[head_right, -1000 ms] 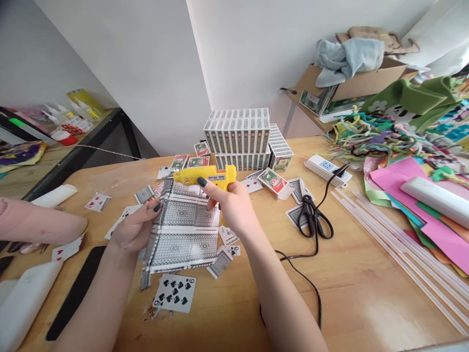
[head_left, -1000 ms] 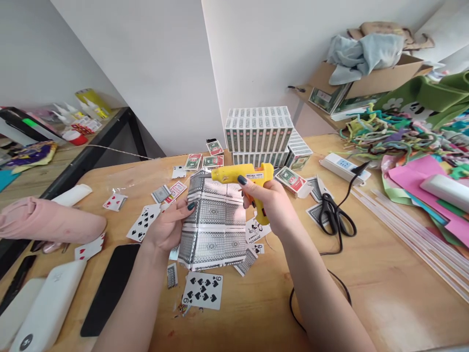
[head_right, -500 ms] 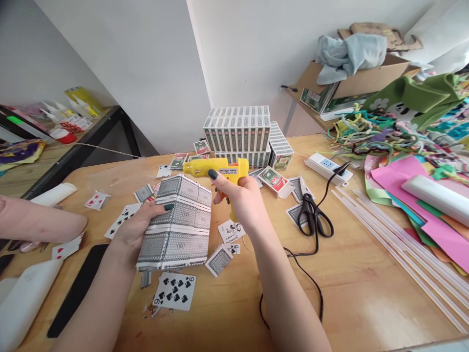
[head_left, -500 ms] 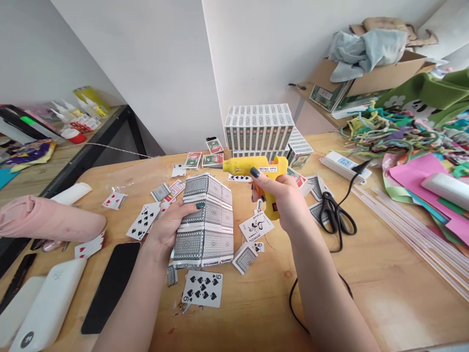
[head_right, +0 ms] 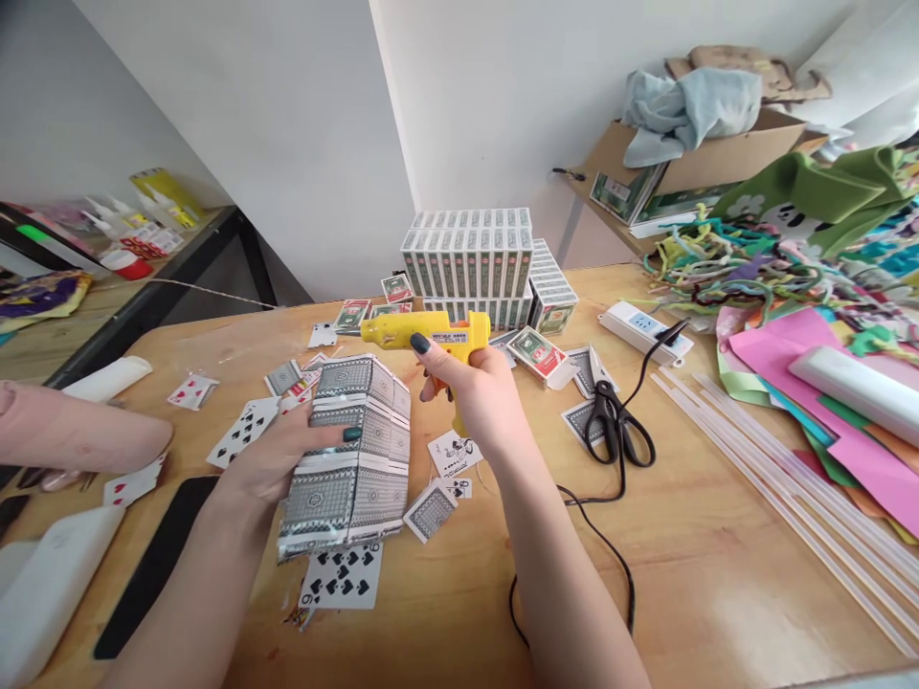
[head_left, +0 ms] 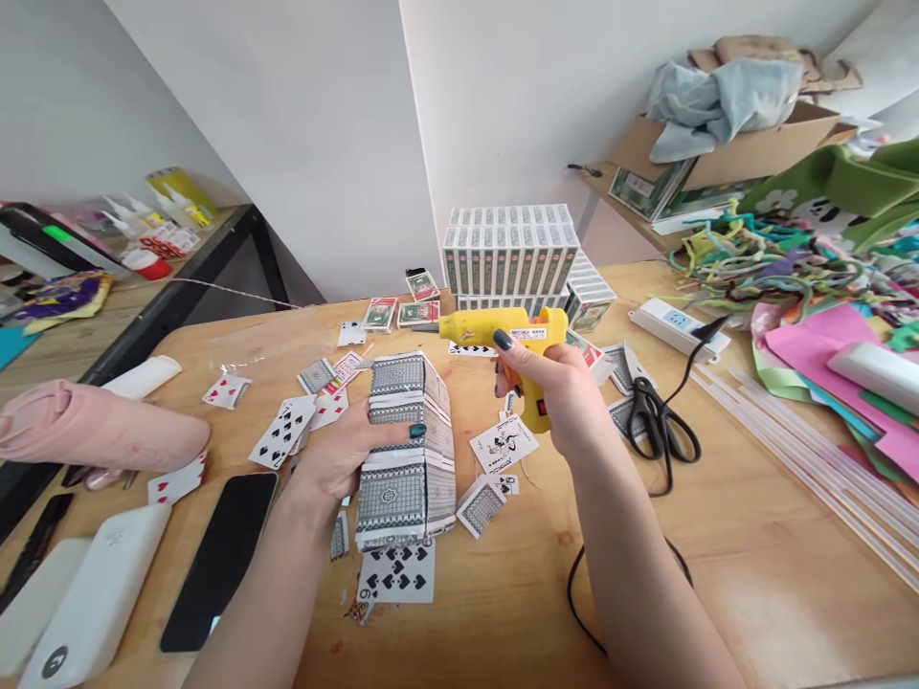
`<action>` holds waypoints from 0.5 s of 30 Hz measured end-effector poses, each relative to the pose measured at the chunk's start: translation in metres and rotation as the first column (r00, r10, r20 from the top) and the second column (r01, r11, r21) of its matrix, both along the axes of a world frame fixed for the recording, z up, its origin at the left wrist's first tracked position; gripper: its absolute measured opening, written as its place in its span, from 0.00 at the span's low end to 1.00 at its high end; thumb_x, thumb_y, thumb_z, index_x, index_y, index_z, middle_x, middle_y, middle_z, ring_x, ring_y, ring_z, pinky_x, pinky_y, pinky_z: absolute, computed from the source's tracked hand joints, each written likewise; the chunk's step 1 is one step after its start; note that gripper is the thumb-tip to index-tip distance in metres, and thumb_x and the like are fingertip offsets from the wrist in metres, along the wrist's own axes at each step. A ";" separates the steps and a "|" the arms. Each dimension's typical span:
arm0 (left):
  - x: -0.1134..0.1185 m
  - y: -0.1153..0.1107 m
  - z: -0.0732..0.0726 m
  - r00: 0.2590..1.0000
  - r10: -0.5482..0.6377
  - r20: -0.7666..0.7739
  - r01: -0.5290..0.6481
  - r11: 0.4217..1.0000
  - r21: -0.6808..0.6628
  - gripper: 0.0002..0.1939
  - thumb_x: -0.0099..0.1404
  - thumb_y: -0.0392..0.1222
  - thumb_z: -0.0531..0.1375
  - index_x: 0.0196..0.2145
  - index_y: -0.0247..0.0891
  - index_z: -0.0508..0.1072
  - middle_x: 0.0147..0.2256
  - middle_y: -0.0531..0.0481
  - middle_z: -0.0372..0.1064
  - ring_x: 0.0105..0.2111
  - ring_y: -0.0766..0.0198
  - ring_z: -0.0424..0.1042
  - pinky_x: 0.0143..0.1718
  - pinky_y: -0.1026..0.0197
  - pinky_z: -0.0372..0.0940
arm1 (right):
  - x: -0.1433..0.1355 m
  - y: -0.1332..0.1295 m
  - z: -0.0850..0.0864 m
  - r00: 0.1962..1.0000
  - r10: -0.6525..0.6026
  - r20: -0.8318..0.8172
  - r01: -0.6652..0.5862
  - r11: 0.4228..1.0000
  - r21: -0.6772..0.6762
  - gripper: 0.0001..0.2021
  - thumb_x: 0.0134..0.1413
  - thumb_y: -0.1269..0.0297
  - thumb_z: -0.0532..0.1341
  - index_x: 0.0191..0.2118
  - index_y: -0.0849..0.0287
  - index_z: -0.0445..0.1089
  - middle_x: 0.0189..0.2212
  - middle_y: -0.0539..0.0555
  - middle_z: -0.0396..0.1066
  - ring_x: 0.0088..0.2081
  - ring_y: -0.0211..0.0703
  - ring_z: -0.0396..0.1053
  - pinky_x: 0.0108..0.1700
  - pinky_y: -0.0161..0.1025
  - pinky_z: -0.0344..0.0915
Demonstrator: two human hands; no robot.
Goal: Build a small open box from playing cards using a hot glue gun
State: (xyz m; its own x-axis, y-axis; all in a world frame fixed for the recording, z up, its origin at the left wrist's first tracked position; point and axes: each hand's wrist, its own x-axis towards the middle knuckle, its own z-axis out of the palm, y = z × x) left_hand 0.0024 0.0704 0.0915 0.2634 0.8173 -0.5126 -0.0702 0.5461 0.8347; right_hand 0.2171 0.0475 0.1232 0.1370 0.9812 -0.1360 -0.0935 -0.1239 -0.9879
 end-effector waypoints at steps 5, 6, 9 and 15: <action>-0.003 -0.001 0.006 0.988 -0.006 0.153 0.001 0.999 0.032 0.22 0.42 0.34 0.72 0.37 0.36 0.76 0.36 0.45 0.79 0.39 0.50 0.78 0.38 0.57 0.73 | 0.003 -0.001 -0.002 1.000 -0.009 -0.024 0.010 0.999 0.048 0.23 0.42 0.42 0.64 0.17 0.57 0.65 0.18 0.50 0.64 0.23 0.37 0.58 0.26 0.37 0.53; -0.004 0.000 0.007 0.984 -0.012 0.178 0.005 0.999 0.039 0.22 0.42 0.34 0.71 0.38 0.37 0.77 0.36 0.45 0.79 0.41 0.49 0.77 0.40 0.57 0.73 | 0.003 -0.001 -0.003 1.000 -0.011 -0.017 0.012 0.998 0.054 0.23 0.43 0.42 0.64 0.17 0.57 0.65 0.18 0.50 0.64 0.23 0.37 0.58 0.26 0.37 0.53; -0.006 0.004 0.001 0.980 -0.017 0.197 0.013 1.000 0.025 0.21 0.43 0.33 0.70 0.39 0.38 0.77 0.37 0.45 0.79 0.43 0.50 0.76 0.43 0.58 0.72 | 0.006 -0.001 -0.005 0.999 -0.037 -0.006 0.037 0.997 0.064 0.22 0.46 0.44 0.63 0.16 0.57 0.65 0.19 0.50 0.64 0.23 0.37 0.58 0.26 0.37 0.53; -0.009 0.013 -0.018 0.991 0.087 0.102 -0.083 0.996 -0.042 0.15 0.43 0.31 0.69 0.33 0.34 0.77 0.34 0.43 0.79 0.34 0.53 0.78 0.33 0.61 0.73 | 0.010 -0.001 -0.003 0.996 -0.080 -0.033 0.082 0.993 0.083 0.21 0.46 0.47 0.64 0.16 0.57 0.64 0.18 0.51 0.66 0.25 0.39 0.61 0.28 0.38 0.55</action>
State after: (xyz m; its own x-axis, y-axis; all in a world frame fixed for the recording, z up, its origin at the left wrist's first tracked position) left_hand -0.0065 0.0835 0.0733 0.2473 0.8196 -0.5168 -0.2024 0.5653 0.7997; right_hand 0.2272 0.0461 0.1202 0.2134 0.9752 -0.0588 -0.1293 -0.0315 -0.9911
